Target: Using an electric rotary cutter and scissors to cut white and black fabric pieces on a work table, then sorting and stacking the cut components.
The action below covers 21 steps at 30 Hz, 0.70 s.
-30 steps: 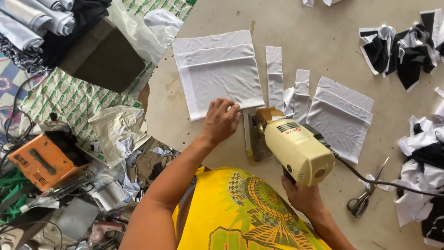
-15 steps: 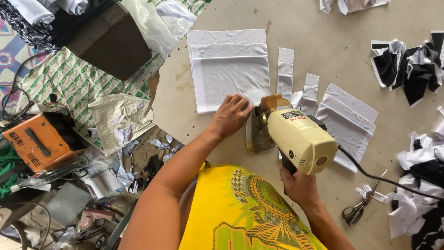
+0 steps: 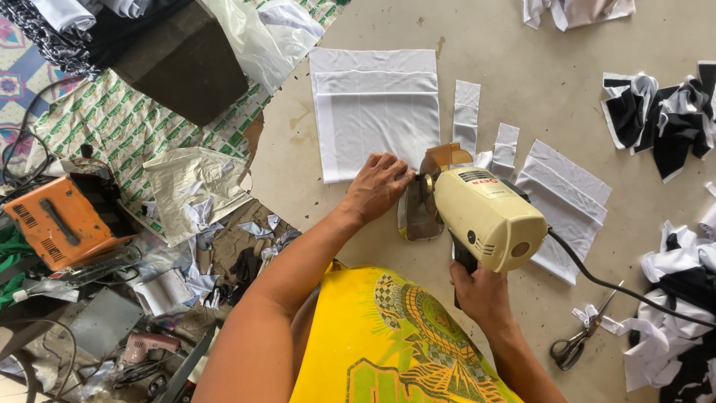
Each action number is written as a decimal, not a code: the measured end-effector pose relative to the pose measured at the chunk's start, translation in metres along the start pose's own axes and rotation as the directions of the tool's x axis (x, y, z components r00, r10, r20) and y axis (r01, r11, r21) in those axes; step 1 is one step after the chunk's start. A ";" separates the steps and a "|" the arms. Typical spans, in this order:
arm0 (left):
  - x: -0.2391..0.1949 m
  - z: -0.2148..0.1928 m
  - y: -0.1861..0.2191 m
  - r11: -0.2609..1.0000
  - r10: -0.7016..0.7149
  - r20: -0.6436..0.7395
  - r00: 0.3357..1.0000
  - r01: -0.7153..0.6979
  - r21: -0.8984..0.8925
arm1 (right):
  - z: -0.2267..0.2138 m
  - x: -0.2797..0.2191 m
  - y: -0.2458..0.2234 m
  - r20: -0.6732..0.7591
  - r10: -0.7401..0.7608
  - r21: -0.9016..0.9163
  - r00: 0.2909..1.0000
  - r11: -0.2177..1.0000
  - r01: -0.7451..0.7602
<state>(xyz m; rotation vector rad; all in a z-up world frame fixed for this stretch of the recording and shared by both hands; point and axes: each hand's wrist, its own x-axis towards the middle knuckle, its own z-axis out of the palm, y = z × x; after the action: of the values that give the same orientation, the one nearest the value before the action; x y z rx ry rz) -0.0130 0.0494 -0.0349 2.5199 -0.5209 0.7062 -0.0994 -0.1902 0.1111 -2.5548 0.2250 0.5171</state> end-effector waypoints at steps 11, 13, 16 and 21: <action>0.006 -0.018 0.003 1.000 -0.009 0.038 0.999 0.009 -0.002 | 0.000 0.011 -0.033 -0.075 -0.020 -0.006 0.997 1.000 0.019; 0.005 -0.019 0.002 1.000 -0.008 0.049 0.999 0.008 0.001 | 0.001 0.014 -0.036 -0.077 -0.027 -0.001 0.997 1.000 0.027; 0.004 -0.017 0.002 1.000 -0.012 0.096 0.995 0.011 0.011 | -0.002 0.014 -0.054 -0.087 -0.049 -0.012 0.995 0.999 0.048; 0.003 -0.015 0.001 1.000 -0.006 0.059 0.998 0.007 -0.012 | 0.007 0.039 -0.024 -0.083 0.034 -0.039 0.996 0.999 -0.037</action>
<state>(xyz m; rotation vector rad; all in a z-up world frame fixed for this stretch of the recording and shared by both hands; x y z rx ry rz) -0.0165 0.0559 -0.0212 2.5364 -0.5352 0.6264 -0.0598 -0.1685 0.1002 -2.6188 0.2925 0.4347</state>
